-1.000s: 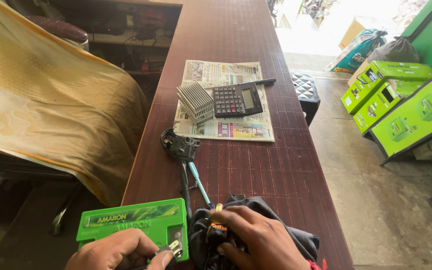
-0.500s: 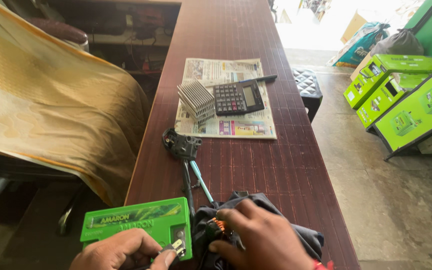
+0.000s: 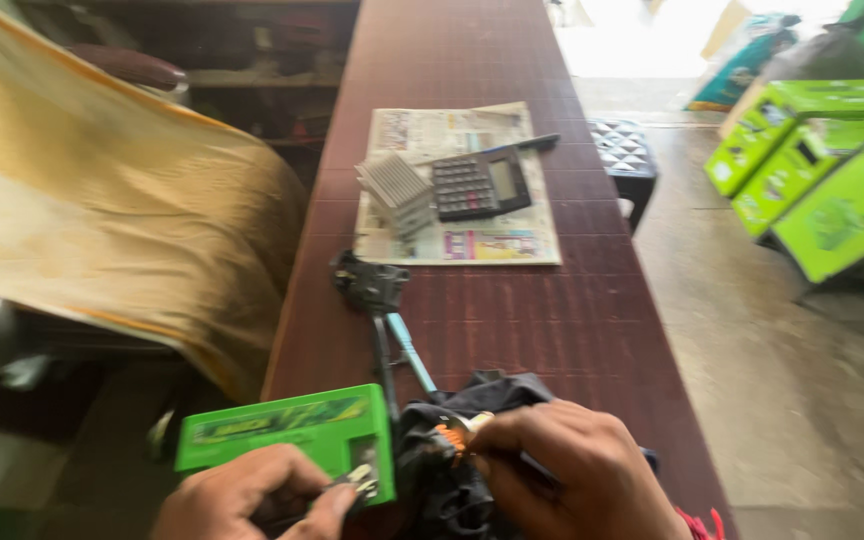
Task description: The person connects wires to an electronic board and a battery using a screwdriver and wire strippers. They apply electrical tape to the wire connections and handle various electronic components on a desk.
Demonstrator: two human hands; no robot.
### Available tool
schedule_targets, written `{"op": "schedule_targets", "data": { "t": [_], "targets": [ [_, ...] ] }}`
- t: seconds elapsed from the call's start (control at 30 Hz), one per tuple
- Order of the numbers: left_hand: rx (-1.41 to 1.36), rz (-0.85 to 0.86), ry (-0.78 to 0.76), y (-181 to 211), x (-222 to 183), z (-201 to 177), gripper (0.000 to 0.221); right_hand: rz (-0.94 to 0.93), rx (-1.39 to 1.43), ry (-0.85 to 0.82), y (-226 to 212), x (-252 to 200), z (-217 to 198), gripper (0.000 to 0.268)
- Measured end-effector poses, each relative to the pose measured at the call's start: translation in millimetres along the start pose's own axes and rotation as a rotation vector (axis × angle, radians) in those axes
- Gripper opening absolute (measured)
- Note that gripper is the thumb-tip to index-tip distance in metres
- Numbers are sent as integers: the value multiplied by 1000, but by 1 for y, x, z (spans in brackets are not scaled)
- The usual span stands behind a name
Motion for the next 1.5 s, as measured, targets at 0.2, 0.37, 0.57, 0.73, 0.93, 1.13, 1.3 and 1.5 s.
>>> {"op": "schedule_targets", "data": {
  "t": [0.2, 0.37, 0.57, 0.73, 0.93, 1.13, 1.3, 1.5],
  "targets": [
    [66, -13, -113, 19, -4, -8, 30, -123, -71, 61, -14, -6, 20, 15],
    [-25, 164, -130, 36, -6, -8, 31, -128, -77, 47, -21, -3, 33, 17],
    [-18, 136, -104, 41, -9, -9, 30, -262, -90, 145, -33, -4, 32, 18],
    [15, 28, -126, 36, -9, -8, 31, -189, -23, 108, -27, -4, 34, 19],
    [32, 68, -120, 27, -5, -6, 32, -297, -117, 135, -33, -2, 28, 23],
    [22, 99, -114, 26, -4, -5, 32, -340, -141, 194, -28, -3, 26, 19],
    [51, -24, -128, 26, -5, -6, 31, -214, -67, 167, -24, -2, 31, 16],
    [20, 75, -115, 30, -5, -7, 31, -170, -55, 162, -25, 1, 35, 16]
  ]
}}
Point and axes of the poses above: each hand's wrist, its own x-axis towards the middle knuckle, its own z-axis out of the palm, y = z × x, the point moved 7 cm from there along x, towards the middle knuckle, and after that the axes turned 14 degrees about -x, right-handed, at the moved point
